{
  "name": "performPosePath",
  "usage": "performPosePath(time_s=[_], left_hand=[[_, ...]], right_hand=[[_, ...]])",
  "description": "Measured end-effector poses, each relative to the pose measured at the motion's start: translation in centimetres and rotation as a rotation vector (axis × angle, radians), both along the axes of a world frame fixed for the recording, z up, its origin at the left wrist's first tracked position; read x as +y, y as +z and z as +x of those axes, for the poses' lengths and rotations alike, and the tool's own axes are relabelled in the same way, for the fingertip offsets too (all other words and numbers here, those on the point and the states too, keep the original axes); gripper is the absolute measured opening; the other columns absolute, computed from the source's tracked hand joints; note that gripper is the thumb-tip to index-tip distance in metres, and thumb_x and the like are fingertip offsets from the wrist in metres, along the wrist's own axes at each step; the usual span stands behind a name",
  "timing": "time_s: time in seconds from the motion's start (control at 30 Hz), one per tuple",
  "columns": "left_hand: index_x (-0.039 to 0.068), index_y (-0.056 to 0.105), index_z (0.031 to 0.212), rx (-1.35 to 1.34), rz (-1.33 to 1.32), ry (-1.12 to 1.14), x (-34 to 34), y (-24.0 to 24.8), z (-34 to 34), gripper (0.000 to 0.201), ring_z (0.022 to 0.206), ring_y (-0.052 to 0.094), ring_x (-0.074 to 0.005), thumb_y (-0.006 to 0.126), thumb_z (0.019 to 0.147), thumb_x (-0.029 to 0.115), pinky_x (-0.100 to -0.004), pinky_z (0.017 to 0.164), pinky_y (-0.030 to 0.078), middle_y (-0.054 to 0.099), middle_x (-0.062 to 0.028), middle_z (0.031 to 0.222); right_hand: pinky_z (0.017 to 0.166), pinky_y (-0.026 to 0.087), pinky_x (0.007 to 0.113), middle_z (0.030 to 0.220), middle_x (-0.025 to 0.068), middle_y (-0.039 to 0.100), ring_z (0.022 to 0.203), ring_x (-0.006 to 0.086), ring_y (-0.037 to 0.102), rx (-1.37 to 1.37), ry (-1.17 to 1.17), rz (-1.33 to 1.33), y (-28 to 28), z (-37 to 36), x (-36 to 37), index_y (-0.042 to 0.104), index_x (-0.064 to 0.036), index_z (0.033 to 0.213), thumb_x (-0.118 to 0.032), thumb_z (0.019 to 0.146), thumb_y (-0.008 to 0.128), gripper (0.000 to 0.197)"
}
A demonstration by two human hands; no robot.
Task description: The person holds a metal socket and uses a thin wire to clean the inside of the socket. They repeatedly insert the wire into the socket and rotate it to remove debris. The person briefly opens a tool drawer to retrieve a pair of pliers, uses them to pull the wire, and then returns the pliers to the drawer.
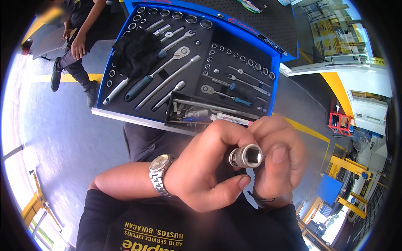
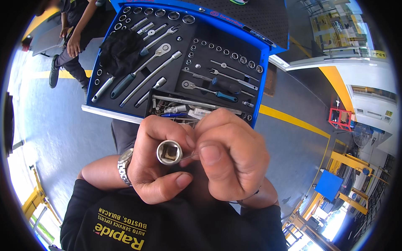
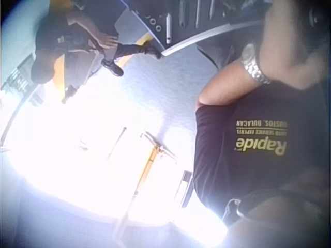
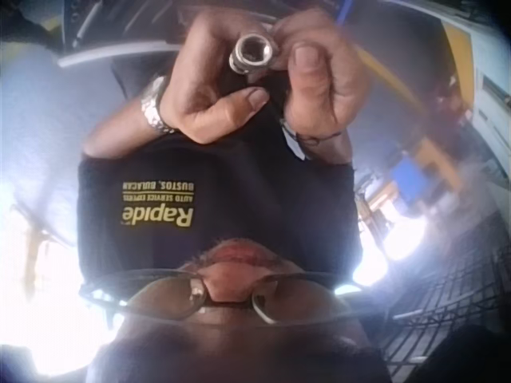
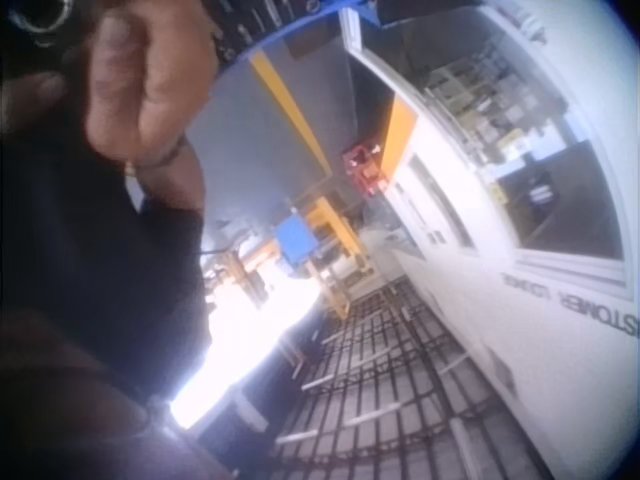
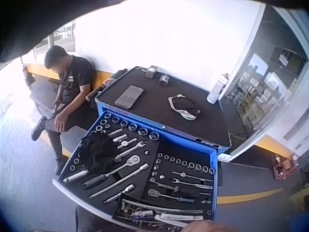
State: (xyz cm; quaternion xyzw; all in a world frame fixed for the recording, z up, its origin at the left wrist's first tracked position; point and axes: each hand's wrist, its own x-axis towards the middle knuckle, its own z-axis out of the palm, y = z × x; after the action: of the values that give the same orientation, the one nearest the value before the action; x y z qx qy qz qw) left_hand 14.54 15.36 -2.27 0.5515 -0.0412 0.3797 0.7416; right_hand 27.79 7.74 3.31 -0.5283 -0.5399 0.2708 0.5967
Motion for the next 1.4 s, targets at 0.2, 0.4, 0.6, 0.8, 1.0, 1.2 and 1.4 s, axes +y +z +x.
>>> performPosePath(time_s=[0.2,0.4,0.6,0.8,1.0,1.2,1.4], left_hand=[[0.0,0.043,0.115,-0.025,-0.036,0.088,-0.4,0.3,0.1,0.044,0.075,0.061,-0.0206,0.069,0.08,0.007,-0.0319,0.066,0.05,0.06,-0.0112,0.095],[-0.001,0.037,0.117,0.022,-0.02,0.067,-0.6,0.5,-0.2,0.049,0.074,0.052,-0.0157,0.068,0.08,0.005,-0.0301,0.065,0.044,0.053,-0.0106,0.09],[-0.002,0.042,0.118,0.066,-0.079,-0.013,-0.9,0.8,-1.2,0.047,0.083,0.061,-0.0204,0.069,0.082,0.01,-0.0348,0.075,0.051,0.06,-0.0123,0.101],[-0.002,0.041,0.122,0.02,-0.095,-0.146,0.0,1.1,-1.2,0.038,0.087,0.062,-0.0197,0.057,0.091,0.014,-0.0349,0.077,0.05,0.06,-0.0128,0.101],[-0.003,0.042,0.114,0.013,-0.071,-0.09,0.2,1.0,-0.6,0.037,0.078,0.051,-0.0179,0.055,0.095,0.027,-0.0327,0.069,0.045,0.054,-0.0175,0.095],[-0.001,0.044,0.114,0.047,0.127,0.123,1.4,0.7,-0.2,0.034,0.071,0.058,-0.0268,0.064,0.09,0.013,-0.0377,0.064,0.048,0.06,-0.0147,0.09],[-0.001,0.04,0.115,0.069,0.293,0.191,2.0,-0.2,0.2,0.034,0.068,0.042,-0.0108,0.058,0.094,0.019,-0.0268,0.06,0.037,0.051,-0.01,0.083]], right_hand=[[0.062,0.047,0.033,0.078,0.0144,0.06,0.069,0.0218,0.058,-0.05,-0.022,0.008,0.5,-0.4,-0.6,0.057,0.0038,0.083,-0.007,0.095,0.052,0.017],[0.064,0.047,0.039,0.081,0.0082,0.059,0.071,0.0237,0.06,-0.501,-0.116,0.216,0.4,-0.2,-0.5,0.06,-0.002,0.086,-0.015,0.093,0.06,0.015],[0.076,0.044,0.039,0.089,-0.0026,0.056,0.088,0.0155,0.059,-1.022,-0.19,0.412,0.5,0.2,-2.0,0.061,-0.0123,0.09,-0.029,0.095,0.058,0.018],[0.082,0.039,0.038,0.093,-0.007,0.054,0.096,0.0087,0.057,-1.328,-0.199,0.501,1.2,0.9,-2.0,0.058,-0.0174,0.09,-0.027,0.098,0.055,0.013],[0.076,0.04,0.037,0.091,-0.0035,0.056,0.088,0.0131,0.058,-1.199,-0.154,0.398,1.0,0.6,-1.7,0.062,-0.0148,0.089,-0.025,0.095,0.059,0.012],[0.059,0.042,0.036,0.088,0.0106,0.06,0.071,0.02,0.059,-0.516,0.002,0.03,0.8,-0.2,-1.9,0.063,-0.0011,0.095,-0.02,0.091,0.066,0.02],[0.065,0.041,0.028,0.09,0.0143,0.058,0.071,0.0166,0.052,0.736,0.042,-0.323,1.2,-2.1,-3.0,0.059,0.0041,0.095,-0.023,0.098,0.054,0.028]])
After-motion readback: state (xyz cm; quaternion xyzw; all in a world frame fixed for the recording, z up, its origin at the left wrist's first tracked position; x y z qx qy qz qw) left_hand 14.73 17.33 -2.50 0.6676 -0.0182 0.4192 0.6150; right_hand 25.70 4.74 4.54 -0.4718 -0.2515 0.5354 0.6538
